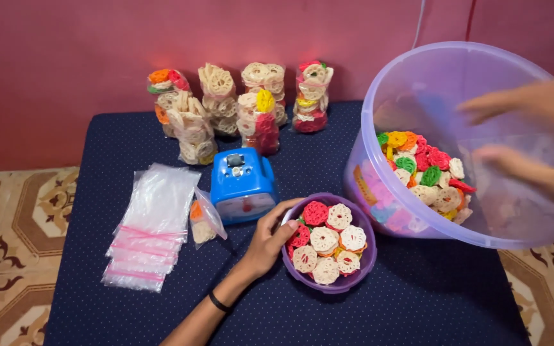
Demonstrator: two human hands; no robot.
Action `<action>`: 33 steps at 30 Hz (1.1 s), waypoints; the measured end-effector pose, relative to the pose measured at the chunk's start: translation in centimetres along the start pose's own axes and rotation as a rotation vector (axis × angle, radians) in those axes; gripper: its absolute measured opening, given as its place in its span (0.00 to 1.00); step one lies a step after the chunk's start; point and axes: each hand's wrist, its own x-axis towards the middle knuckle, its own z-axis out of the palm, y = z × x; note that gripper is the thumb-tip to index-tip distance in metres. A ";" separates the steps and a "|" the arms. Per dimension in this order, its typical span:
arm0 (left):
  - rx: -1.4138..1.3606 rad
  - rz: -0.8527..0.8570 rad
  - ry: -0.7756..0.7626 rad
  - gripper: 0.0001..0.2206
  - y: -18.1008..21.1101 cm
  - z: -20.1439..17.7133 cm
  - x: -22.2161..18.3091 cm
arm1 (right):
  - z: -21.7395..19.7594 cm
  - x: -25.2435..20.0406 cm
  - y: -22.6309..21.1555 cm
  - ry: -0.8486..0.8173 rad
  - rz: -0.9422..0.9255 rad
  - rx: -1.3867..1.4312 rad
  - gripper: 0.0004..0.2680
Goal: Arranging colorful circular crackers from a large plastic container into a smaller purple bowl.
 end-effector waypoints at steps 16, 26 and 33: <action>0.005 -0.016 0.009 0.28 0.3 0.2 -0.1 | 13.5 10.8 -0.5 -0.992 0.099 -0.135 0.46; -0.010 -0.001 -0.040 0.24 -0.3 -0.6 0.3 | 14.3 11.2 -2.0 -0.893 0.096 -0.230 0.30; -0.022 -0.045 -0.061 0.26 0.1 -0.6 0.1 | 14.5 9.7 -2.2 -0.859 0.124 -0.279 0.20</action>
